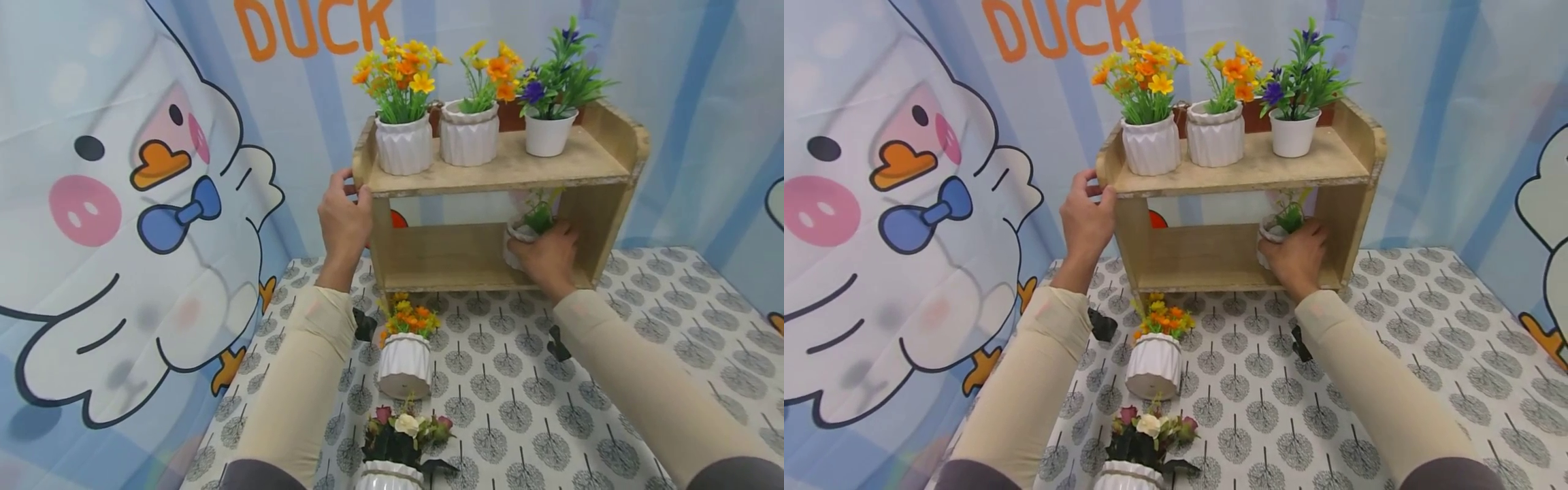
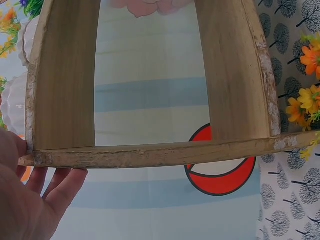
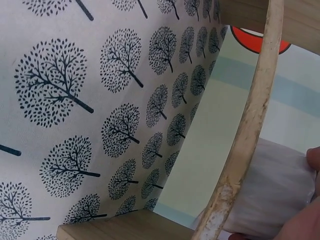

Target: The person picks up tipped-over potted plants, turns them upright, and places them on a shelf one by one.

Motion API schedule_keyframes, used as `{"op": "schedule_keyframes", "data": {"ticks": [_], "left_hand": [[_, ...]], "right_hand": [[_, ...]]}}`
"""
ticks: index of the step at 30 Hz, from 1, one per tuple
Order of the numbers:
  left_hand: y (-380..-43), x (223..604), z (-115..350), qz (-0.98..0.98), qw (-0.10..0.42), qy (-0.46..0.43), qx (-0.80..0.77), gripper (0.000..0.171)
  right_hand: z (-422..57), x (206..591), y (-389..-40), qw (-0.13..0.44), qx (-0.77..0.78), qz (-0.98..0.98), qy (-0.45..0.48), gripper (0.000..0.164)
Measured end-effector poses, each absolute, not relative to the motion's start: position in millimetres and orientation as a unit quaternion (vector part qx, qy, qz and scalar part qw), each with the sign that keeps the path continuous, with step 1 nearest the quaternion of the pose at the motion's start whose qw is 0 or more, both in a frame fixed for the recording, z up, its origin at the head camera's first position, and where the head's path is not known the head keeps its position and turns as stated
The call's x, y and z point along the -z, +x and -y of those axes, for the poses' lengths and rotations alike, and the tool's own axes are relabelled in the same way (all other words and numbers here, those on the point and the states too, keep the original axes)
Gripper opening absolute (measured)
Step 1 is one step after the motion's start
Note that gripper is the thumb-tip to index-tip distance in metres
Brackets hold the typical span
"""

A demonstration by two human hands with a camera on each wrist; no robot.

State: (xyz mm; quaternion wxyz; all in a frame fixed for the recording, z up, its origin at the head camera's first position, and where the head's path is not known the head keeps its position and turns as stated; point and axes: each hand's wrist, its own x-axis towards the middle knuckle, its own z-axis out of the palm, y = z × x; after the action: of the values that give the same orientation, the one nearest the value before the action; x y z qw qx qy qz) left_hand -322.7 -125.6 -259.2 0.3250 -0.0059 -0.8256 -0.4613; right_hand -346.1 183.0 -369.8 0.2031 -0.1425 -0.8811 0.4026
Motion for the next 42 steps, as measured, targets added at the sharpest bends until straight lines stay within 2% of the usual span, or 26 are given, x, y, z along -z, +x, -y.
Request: {"op": "schedule_keyframes", "data": {"ticks": [13,28,42], "left_hand": [[-323,259,126,0.824,0.328,-0.007,0.462,0.039],[-322,259,125,0.825,0.327,-0.011,0.461,0.039],[-324,260,125,0.827,0.322,-0.003,0.460,0.039]], "right_hand": [[-183,365,-339,0.182,-0.402,0.886,-0.139,0.107],[-174,365,-319,0.207,-0.387,0.888,-0.137,0.100],[-147,359,-286,0.139,-0.410,0.897,-0.087,0.101]]}}
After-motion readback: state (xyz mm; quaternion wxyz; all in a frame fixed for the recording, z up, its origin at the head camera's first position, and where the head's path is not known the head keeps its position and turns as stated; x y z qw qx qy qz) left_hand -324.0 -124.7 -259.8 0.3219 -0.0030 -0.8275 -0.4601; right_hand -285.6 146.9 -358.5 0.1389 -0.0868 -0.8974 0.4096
